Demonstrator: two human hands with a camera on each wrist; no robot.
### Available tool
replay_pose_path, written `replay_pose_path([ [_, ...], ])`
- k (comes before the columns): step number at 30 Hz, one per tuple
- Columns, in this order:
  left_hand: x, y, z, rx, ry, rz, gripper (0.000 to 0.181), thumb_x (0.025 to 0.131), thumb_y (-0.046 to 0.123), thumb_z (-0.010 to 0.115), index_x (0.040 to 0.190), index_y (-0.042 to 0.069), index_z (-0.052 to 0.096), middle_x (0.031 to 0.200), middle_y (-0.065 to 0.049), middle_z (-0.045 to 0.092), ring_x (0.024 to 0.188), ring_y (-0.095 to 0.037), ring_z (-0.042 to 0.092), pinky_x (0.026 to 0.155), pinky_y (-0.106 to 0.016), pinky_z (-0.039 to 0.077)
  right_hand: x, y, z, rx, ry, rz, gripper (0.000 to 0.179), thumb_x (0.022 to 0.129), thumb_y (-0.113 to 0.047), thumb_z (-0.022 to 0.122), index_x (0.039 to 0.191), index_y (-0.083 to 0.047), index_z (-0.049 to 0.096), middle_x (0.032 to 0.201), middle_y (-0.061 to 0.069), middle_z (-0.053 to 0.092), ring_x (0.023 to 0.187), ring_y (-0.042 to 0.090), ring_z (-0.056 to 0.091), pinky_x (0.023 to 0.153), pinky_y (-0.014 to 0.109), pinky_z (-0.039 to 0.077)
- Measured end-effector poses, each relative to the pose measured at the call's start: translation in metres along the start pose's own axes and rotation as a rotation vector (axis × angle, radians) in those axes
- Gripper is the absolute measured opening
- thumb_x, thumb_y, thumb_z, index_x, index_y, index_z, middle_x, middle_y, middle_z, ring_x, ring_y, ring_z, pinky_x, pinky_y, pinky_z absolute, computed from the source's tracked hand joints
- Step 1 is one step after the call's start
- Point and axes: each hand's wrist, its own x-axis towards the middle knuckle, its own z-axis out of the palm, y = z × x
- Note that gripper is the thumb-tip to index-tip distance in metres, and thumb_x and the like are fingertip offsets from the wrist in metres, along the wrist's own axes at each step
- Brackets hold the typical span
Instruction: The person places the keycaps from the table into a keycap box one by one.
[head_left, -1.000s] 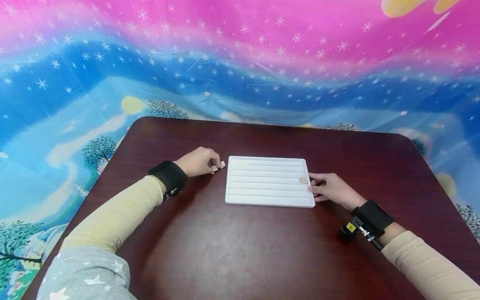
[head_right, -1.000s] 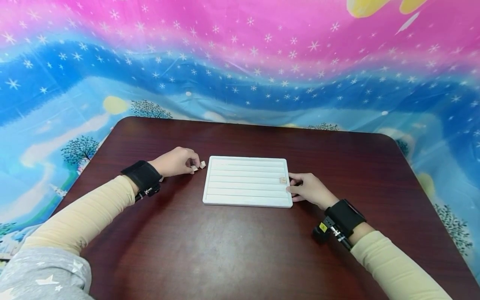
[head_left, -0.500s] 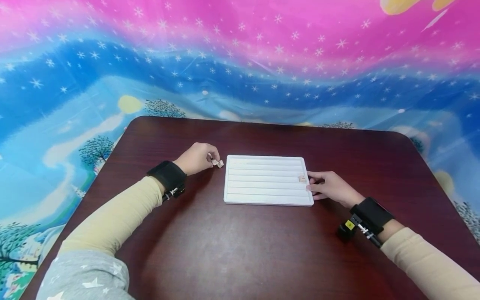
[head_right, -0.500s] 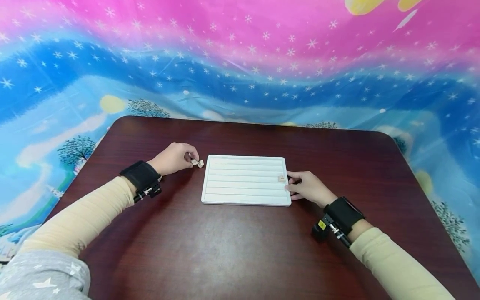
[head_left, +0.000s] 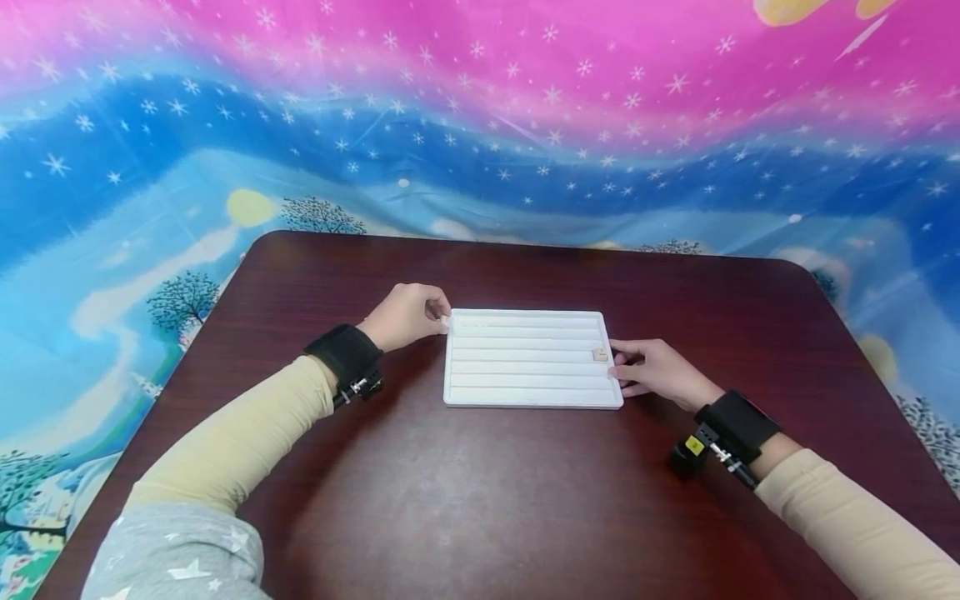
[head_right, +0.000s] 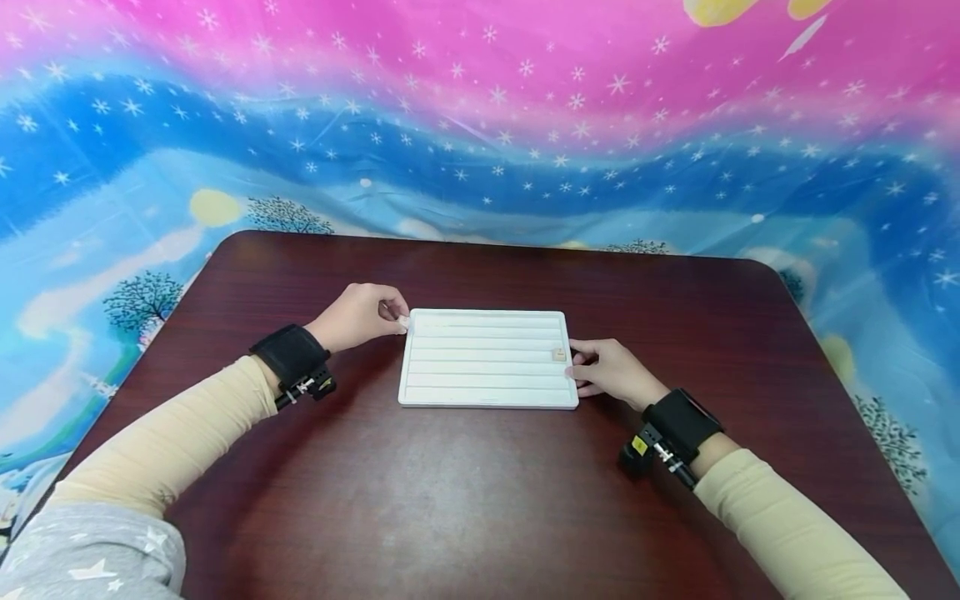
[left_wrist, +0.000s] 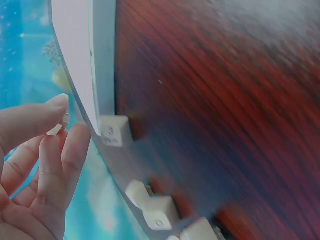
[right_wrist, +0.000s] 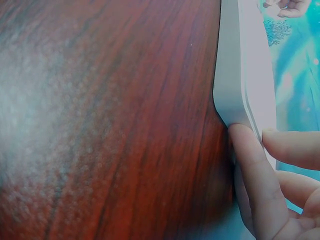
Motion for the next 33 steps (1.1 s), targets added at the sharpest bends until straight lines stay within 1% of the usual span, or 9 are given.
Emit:
replay_pose_path([
  [7,0.005,0.015,0.006,-0.005,-0.006,0.025,0.014,0.086,0.007,0.082,0.097,0.006,0.073,0.089,-0.004,0.071,0.087,-0.021,0.067,0.083,-0.037,0.054,0.0,0.0,-0.001,-0.008,-0.002,-0.004,0.065,0.1,-0.001,0.063,0.154,0.012,0.029,0.111,0.021,0.052,0.093,0.023,0.066,0.075,0.035,0.06],
  [17,0.013,0.031,0.018,0.008,-0.031,0.046,0.015,0.087,0.009,0.082,0.099,0.006,0.073,0.093,-0.005,0.072,0.089,-0.019,0.07,0.083,-0.033,0.055,0.0,0.0,0.0,-0.006,0.0,-0.001,0.065,0.1,-0.001,0.064,0.154,0.012,0.029,0.111,0.021,0.052,0.092,0.023,0.066,0.075,0.035,0.06],
  [25,0.017,0.042,0.025,0.012,-0.041,0.058,0.016,0.088,0.007,0.08,0.1,0.007,0.071,0.096,-0.006,0.072,0.086,-0.019,0.068,0.082,-0.033,0.054,-0.001,0.0,0.0,0.013,0.003,-0.006,0.064,0.1,0.0,0.063,0.154,0.012,0.03,0.111,0.021,0.052,0.093,0.023,0.067,0.076,0.035,0.06],
  [27,0.017,0.043,0.026,0.009,-0.048,0.063,0.017,0.088,0.007,0.079,0.104,0.006,0.072,0.096,-0.007,0.071,0.087,-0.02,0.067,0.082,-0.033,0.053,-0.002,0.0,0.0,0.012,0.004,-0.005,0.064,0.1,0.0,0.062,0.154,0.012,0.03,0.111,0.021,0.052,0.093,0.023,0.067,0.076,0.035,0.06],
  [33,0.018,0.046,0.029,0.029,-0.078,0.053,0.031,0.092,0.009,0.077,0.122,0.006,0.074,0.1,-0.007,0.073,0.089,-0.02,0.064,0.079,-0.032,0.051,-0.002,-0.001,0.001,0.009,0.008,-0.003,0.064,0.1,-0.001,0.063,0.154,0.011,0.03,0.112,0.021,0.052,0.092,0.023,0.066,0.076,0.035,0.06],
])
